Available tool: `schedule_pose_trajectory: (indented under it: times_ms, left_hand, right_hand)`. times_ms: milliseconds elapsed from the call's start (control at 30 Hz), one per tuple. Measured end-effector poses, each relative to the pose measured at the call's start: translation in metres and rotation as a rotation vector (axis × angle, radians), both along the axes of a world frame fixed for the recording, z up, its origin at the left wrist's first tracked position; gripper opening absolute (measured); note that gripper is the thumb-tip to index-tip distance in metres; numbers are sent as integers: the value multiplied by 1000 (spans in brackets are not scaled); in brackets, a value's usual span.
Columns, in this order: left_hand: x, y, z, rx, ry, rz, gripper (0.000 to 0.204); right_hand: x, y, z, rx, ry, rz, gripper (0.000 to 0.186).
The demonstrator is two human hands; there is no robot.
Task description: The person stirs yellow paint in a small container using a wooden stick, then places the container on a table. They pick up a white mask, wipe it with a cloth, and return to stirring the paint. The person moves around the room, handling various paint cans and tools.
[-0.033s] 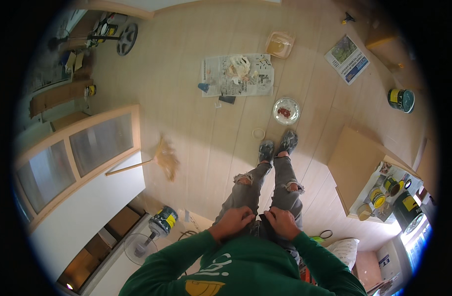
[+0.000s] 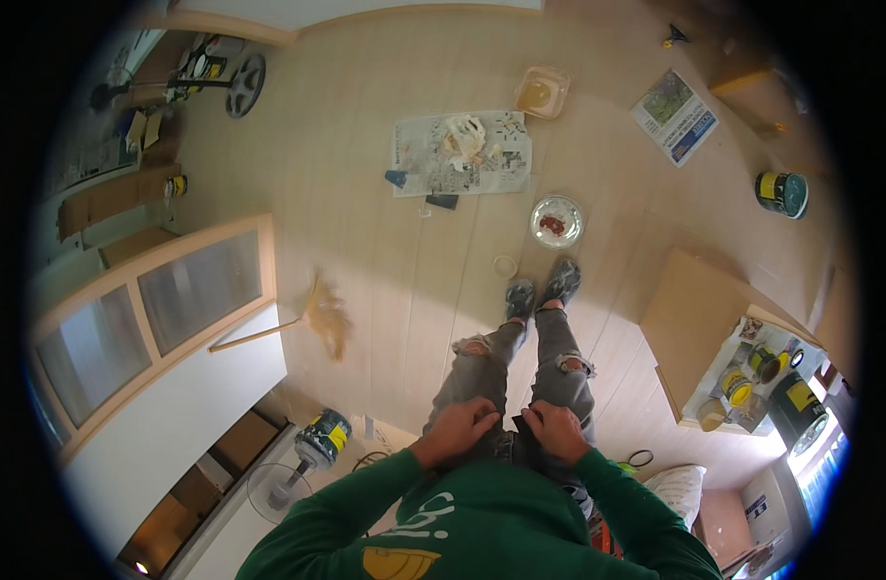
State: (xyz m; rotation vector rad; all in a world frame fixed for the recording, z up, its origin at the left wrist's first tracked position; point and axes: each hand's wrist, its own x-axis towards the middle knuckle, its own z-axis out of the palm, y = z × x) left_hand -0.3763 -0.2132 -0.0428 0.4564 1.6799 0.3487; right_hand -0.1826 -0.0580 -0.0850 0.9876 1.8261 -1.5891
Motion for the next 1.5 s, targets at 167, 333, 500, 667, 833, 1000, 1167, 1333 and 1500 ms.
schedule_pose_trajectory:
  times_ms: [167, 333, 500, 667, 833, 1000, 1167, 1333, 1500]
  left_hand:
    - [-30, 36, -12, 154, 171, 41, 30]
    - [-114, 73, -101, 165, 317, 67, 33]
    - [-261, 123, -313, 60, 302, 252, 32]
    - [-401, 194, -559, 411, 806, -151, 34]
    - [-451, 258, -679, -71, 716, 209, 36]
    - [-439, 262, -676, 236, 778, 337, 35]
    - [-430, 270, -600, 283, 840, 527, 44]
    - [-429, 262, -523, 197, 716, 447, 63]
    - [-432, 269, -478, 244, 460, 671, 88]
  right_hand:
    - [-8, 31, 0, 69, 46, -112, 29]
    - [-38, 54, -30, 63, -45, -338, 30]
    - [-78, 33, -73, 175, -212, -300, 28]
    - [-121, -4, -101, 257, -161, -406, 16]
    - [-139, -3, -103, 275, -160, -477, 11]
    - [-146, 9, -98, 257, -144, -532, 9]
    - [-143, 5, -96, 261, -115, -591, 9]
    - [-130, -18, -101, 181, -176, -683, 14]
    - [-122, -55, -112, 201, -184, -739, 23]
